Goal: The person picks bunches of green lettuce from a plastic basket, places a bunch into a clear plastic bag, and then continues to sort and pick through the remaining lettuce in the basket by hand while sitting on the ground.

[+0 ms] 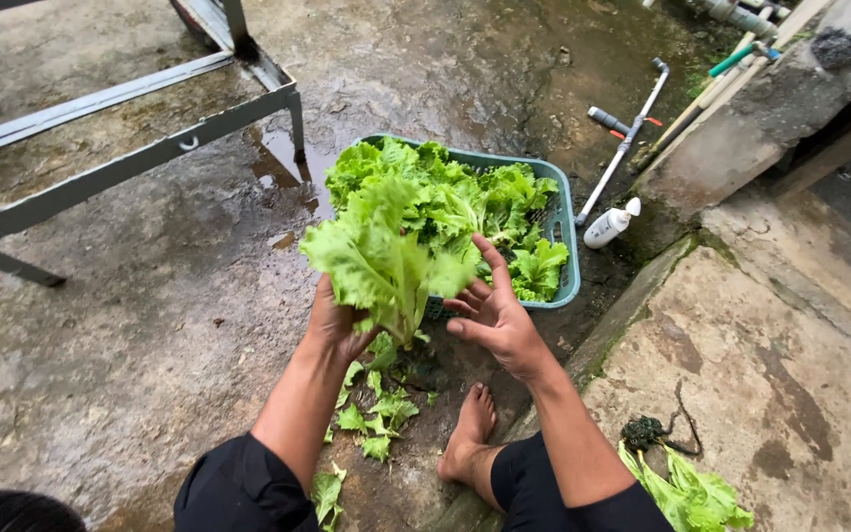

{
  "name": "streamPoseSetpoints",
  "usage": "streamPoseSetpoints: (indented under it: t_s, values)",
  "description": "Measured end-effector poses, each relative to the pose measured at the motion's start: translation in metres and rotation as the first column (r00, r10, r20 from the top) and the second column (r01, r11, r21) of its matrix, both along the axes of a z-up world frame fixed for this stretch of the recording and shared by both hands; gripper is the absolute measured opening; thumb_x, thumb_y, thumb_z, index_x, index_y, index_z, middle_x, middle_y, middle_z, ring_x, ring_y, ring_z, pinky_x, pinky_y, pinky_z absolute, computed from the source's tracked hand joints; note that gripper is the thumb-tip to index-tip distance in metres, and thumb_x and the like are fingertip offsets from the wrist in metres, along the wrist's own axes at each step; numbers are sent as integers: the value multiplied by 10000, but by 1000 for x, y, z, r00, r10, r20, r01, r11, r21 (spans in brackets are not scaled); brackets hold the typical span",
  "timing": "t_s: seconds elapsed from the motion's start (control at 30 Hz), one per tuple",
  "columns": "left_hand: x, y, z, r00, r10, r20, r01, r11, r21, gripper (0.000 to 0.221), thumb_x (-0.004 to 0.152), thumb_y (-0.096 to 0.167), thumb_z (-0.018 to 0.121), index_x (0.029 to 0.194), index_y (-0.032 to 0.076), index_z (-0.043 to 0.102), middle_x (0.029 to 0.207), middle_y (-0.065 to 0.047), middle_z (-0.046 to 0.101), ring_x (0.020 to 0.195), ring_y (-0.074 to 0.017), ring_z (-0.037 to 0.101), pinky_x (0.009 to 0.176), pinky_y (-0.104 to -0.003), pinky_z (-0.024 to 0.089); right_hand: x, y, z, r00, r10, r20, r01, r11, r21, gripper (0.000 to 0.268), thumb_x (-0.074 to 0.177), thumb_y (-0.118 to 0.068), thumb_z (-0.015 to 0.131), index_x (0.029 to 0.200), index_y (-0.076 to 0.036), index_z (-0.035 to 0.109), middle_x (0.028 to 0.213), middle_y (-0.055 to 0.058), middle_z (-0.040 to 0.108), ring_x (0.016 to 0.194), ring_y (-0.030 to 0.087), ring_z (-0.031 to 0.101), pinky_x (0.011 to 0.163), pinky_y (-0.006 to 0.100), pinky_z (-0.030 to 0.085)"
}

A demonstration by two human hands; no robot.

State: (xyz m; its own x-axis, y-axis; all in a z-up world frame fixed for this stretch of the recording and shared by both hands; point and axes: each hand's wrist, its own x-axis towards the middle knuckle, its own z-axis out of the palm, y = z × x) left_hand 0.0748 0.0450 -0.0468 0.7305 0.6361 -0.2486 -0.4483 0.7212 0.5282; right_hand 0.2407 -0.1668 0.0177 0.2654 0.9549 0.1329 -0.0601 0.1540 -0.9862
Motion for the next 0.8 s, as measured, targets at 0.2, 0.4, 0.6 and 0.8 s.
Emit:
streamPoseSetpoints:
  t_s: [0.2,0.4,0.6,0.8]
  values:
    - [5,-11,-7,1000,-12,27,13,999,-40,681,1083,399,852,1668,78,718,1582,-269,838,1336,-444,869,1167,-760,696,-3,5,-10,991,-133,-32,135,988,80,1201,1059,57,926,2012,-195,240,1640,217,804,1461,312,770,1317,536,606]
    - [8,-17,22,999,37,7,-36,998,-41,773,1105,328,899,1733,-18,611,1646,-303,763,1426,-445,787,1300,-744,615,-10,7,7,985,-136,105,132,990,45,1254,1004,83,933,1989,-244,230,1643,243,784,1455,331,761,1325,595,622]
    - [-8,-1,54,998,56,20,-55,996,-67,974,1112,478,860,1860,22,434,1797,-237,605,1621,-417,653,1374,-788,521,-8,7,-7,939,-314,-141,307,949,-71,794,1092,-5,912,1790,-121,551,1324,174,852,1152,223,859,1048,441,821]
    - [-27,27,56,964,242,114,-221,960,-170,843,1080,463,908,1752,30,643,1737,-251,729,1561,-454,752,1330,-741,603,12,-7,-13,917,-372,-146,349,923,-160,333,1109,-45,933,1369,-7,729,1240,139,774,1090,237,854,997,472,842]
